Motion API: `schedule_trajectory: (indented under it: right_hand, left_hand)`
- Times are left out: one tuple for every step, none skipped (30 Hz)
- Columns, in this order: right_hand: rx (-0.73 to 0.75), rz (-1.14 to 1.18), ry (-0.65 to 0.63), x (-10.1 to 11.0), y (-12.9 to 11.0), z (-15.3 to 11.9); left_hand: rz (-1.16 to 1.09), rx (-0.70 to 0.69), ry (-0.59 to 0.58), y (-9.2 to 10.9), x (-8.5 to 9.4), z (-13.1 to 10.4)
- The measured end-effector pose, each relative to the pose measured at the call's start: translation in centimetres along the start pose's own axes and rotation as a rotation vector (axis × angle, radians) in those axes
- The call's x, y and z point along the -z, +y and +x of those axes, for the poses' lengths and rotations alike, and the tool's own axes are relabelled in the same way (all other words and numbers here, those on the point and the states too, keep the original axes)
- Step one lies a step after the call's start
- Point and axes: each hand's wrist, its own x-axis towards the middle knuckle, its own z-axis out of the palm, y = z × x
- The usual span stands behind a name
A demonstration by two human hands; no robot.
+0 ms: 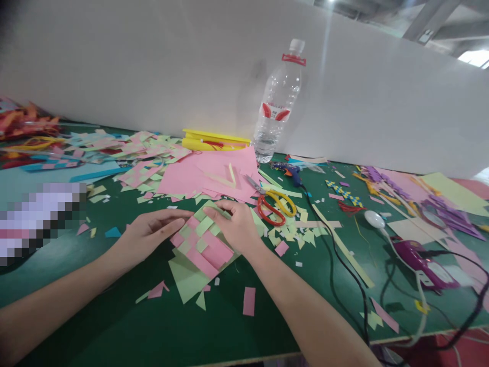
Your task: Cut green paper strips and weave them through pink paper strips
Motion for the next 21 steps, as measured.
schedule_trajectory:
  right_hand:
    - [-0.017, 0.021, 0.016, 0.12, 0.16, 0.13]
    - [-0.031, 0.04, 0.033, 0.24, 0.31, 0.24]
    - [-0.043, 0.054, 0.046, 0.35, 0.46, 0.35]
    - [-0.05, 0.066, 0.06, 0.43, 0.59, 0.43]
    - [-0.055, 0.073, 0.071, 0.5, 0.69, 0.49]
    - [-0.054, 0.076, 0.079, 0.54, 0.76, 0.53]
    - [-0.049, 0.077, 0.083, 0.55, 0.79, 0.55]
    - [-0.04, 0.079, 0.082, 0.55, 0.78, 0.55]
    - [-0.028, 0.081, 0.078, 0.54, 0.75, 0.54]
    - [-0.017, 0.081, 0.076, 0.52, 0.7, 0.51]
    - [-0.008, 0.077, 0.079, 0.49, 0.64, 0.49]
    - [-0.001, 0.069, 0.088, 0.46, 0.58, 0.46]
    - [0.003, 0.059, 0.1, 0.43, 0.53, 0.44]
    - [0.005, 0.046, 0.114, 0.4, 0.48, 0.41]
    - [0.006, 0.034, 0.124, 0.36, 0.45, 0.39]
    - [0.008, 0.027, 0.131, 0.33, 0.42, 0.36]
    - [0.011, 0.023, 0.132, 0.3, 0.4, 0.33]
    - [0.014, 0.023, 0.131, 0.27, 0.38, 0.3]
    - [0.017, 0.025, 0.13, 0.24, 0.35, 0.26]
    - [0.018, 0.028, 0.126, 0.22, 0.33, 0.23]
    - [0.016, 0.029, 0.123, 0.21, 0.31, 0.2]
  left_hand:
    - [-0.009, -0.004, -0.004, -0.05, 0.08, 0.01]
    - [-0.024, 0.001, -0.007, -0.11, 0.15, 0.03]
    - [-0.045, 0.016, -0.006, -0.18, 0.21, 0.06]
    - [-0.066, 0.036, -0.002, -0.25, 0.26, 0.08]
    - [-0.087, 0.057, 0.003, -0.32, 0.29, 0.12]
    - [-0.104, 0.076, 0.006, -0.38, 0.31, 0.16]
    - [-0.12, 0.09, 0.008, -0.43, 0.32, 0.2]
    - [-0.133, 0.1, 0.007, -0.48, 0.31, 0.23]
    - [-0.143, 0.106, 0.007, -0.51, 0.3, 0.27]
    - [-0.149, 0.109, 0.009, -0.54, 0.28, 0.29]
    - [-0.15, 0.109, 0.014, -0.56, 0.27, 0.31]
    - [-0.147, 0.107, 0.021, -0.57, 0.26, 0.32]
    - [-0.143, 0.103, 0.029, -0.58, 0.26, 0.32]
    - [-0.139, 0.098, 0.036, -0.59, 0.25, 0.31]
    - [-0.134, 0.091, 0.038, -0.59, 0.26, 0.31]
    - [-0.127, 0.084, 0.038, -0.58, 0.26, 0.3]
    - [-0.118, 0.079, 0.035, -0.58, 0.27, 0.28]
    - [-0.109, 0.076, 0.027, -0.57, 0.28, 0.27]
    - [-0.101, 0.075, 0.017, -0.56, 0.28, 0.26]
    - [-0.096, 0.074, 0.006, -0.55, 0.28, 0.26]
    - [-0.093, 0.071, -0.004, -0.53, 0.28, 0.25]
